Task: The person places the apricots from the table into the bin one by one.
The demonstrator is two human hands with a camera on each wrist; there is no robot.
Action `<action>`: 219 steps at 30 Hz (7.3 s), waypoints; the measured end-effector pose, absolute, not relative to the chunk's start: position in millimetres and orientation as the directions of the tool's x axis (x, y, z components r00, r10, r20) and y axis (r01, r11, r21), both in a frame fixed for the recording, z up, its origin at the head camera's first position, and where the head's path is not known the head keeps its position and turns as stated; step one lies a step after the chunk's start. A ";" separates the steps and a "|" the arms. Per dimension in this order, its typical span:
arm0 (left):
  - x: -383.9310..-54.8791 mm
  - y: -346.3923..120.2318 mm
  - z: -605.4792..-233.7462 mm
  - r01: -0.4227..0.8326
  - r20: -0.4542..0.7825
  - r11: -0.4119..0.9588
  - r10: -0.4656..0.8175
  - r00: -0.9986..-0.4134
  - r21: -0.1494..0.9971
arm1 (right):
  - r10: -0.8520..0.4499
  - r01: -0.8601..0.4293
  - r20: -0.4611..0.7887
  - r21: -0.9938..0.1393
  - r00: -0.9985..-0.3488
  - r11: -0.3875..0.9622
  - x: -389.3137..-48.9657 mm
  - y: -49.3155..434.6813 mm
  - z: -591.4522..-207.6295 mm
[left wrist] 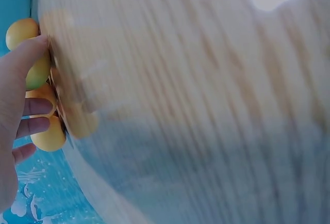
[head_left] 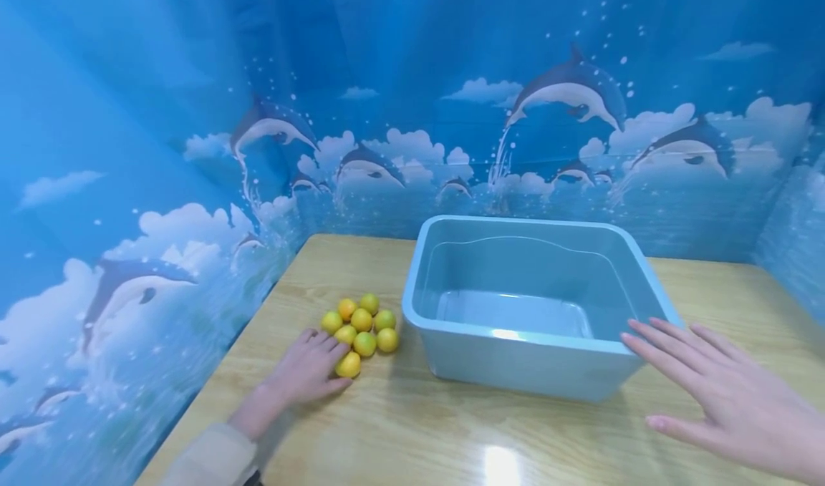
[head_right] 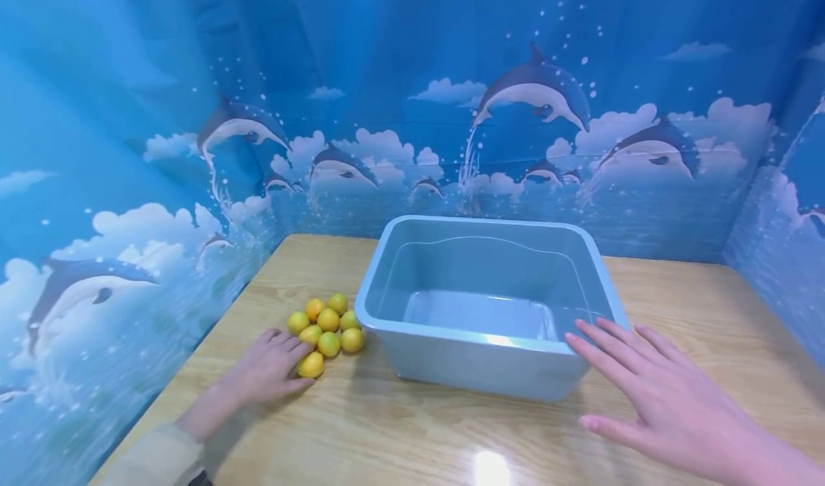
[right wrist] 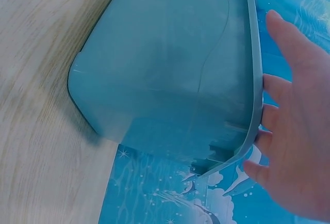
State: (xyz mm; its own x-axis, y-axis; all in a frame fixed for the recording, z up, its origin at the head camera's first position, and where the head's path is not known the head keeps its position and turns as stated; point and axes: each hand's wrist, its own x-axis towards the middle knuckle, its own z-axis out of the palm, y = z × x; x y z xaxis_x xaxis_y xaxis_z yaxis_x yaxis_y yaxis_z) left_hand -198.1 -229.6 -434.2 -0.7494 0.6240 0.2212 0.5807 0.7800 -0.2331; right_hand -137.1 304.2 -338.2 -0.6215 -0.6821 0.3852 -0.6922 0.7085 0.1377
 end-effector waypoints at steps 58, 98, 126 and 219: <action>-270.7 -154.1 -287.7 0.518 0.514 0.840 0.519 -0.683 -0.160 | -0.596 -0.602 0.356 0.108 -0.720 0.791 -128.3 297.0 -343.8; -310.0 -82.5 -243.5 0.552 0.238 0.800 0.598 -0.766 -0.234 | -0.585 -0.585 0.358 0.121 -0.728 0.802 -126.7 295.0 -343.4; -308.9 -74.8 -240.1 0.528 0.176 0.816 0.570 -0.802 -0.236 | -0.591 -0.589 0.363 0.128 -0.720 0.798 -127.8 296.9 -344.0; -241.3 -168.3 -414.9 0.650 0.143 0.698 0.707 -0.693 -0.299 | -0.599 -0.600 0.366 0.128 -0.712 0.790 -132.6 299.1 -347.8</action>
State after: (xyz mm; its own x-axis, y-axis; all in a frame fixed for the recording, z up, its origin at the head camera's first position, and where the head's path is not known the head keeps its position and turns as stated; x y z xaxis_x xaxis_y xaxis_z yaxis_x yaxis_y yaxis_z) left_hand -241.3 -168.3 -414.9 -0.6930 0.7066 0.1431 0.6504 0.6984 -0.2987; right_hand -132.6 299.1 -347.8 -0.7116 -0.5995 0.3665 -0.5998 0.7899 0.1276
